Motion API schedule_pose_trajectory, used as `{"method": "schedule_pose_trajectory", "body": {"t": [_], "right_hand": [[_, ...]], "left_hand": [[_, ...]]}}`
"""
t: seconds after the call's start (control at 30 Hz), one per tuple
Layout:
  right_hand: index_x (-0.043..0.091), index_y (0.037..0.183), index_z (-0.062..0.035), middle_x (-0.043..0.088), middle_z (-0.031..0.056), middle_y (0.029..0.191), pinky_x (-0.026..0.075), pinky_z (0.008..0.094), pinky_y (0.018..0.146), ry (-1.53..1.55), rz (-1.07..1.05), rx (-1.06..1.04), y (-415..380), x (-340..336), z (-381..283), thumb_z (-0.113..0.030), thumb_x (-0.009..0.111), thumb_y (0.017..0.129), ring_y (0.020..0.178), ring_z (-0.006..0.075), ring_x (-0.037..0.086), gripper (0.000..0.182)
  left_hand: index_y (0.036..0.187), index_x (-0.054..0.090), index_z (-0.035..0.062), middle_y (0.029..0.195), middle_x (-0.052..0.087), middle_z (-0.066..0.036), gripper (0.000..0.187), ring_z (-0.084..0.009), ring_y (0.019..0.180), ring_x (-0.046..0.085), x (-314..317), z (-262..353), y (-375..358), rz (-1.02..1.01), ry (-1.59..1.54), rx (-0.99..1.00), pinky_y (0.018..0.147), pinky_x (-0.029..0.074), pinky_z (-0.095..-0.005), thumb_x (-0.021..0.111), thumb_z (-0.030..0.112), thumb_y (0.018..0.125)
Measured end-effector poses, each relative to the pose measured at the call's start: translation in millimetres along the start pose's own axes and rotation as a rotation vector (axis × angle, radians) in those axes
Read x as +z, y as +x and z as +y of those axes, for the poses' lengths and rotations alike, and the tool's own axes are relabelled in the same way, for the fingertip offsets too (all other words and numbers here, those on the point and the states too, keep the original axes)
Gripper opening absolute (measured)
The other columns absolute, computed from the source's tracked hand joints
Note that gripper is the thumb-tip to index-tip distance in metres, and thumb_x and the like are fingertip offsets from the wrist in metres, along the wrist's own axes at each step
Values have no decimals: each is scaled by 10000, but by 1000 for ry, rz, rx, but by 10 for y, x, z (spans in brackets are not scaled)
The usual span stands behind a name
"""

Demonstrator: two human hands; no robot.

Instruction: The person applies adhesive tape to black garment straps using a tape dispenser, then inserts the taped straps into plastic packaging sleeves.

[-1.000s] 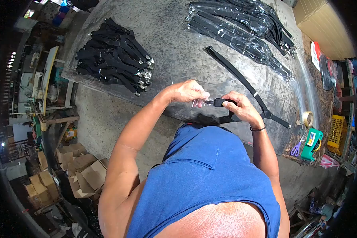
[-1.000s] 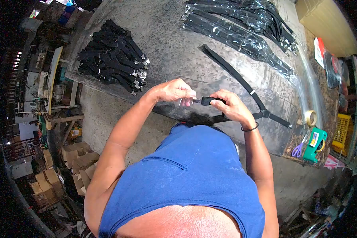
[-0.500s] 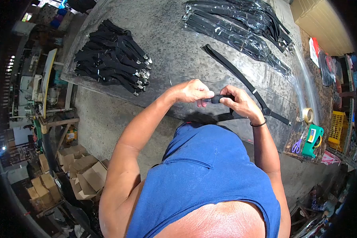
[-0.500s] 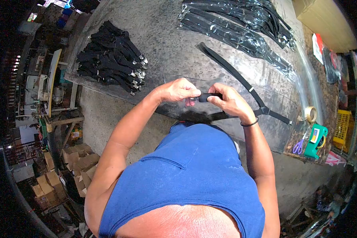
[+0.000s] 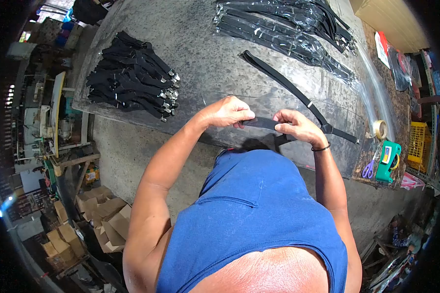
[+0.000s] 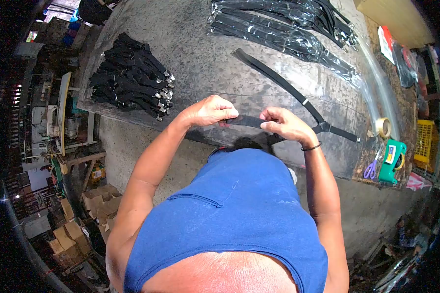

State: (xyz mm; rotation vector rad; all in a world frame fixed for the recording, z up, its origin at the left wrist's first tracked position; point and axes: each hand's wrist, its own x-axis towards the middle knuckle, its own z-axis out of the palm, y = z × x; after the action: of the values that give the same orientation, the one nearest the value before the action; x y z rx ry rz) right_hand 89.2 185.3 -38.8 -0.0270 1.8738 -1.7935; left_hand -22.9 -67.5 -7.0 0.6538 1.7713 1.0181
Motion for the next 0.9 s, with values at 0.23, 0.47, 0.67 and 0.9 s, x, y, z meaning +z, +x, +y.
{"method": "schedule_pose_trajectory", "body": {"t": [0.23,0.47,0.67,0.9], "right_hand": [[594,946,0,564,17,733,425,290,624,-222,70,-15,-18,188,22,-161,639,869,699,100,510,184],[603,957,-6,583,46,752,441,303,645,-121,61,42,-65,141,282,-202,633,877,710,126,524,214],[618,949,-8,615,82,785,456,328,681,-288,78,3,-5,168,300,-249,620,888,747,154,558,249],[626,970,4,656,213,869,484,417,730,-405,228,-59,89,270,480,-282,612,878,832,338,644,301]], "left_hand": [[888,684,8,686,646,-52,360,-120,600,597,207,-81,106,-64,191,-2,580,489,-289,564,346,928],[859,670,0,681,647,-57,376,-130,600,601,213,-147,122,-45,190,-31,582,491,-304,561,353,929],[841,668,17,683,650,-81,372,-185,611,617,289,-201,207,-49,258,1,599,486,-344,559,364,920],[893,667,34,739,654,-156,342,-294,736,653,296,-360,197,55,461,-14,674,476,-404,579,365,896]]}}
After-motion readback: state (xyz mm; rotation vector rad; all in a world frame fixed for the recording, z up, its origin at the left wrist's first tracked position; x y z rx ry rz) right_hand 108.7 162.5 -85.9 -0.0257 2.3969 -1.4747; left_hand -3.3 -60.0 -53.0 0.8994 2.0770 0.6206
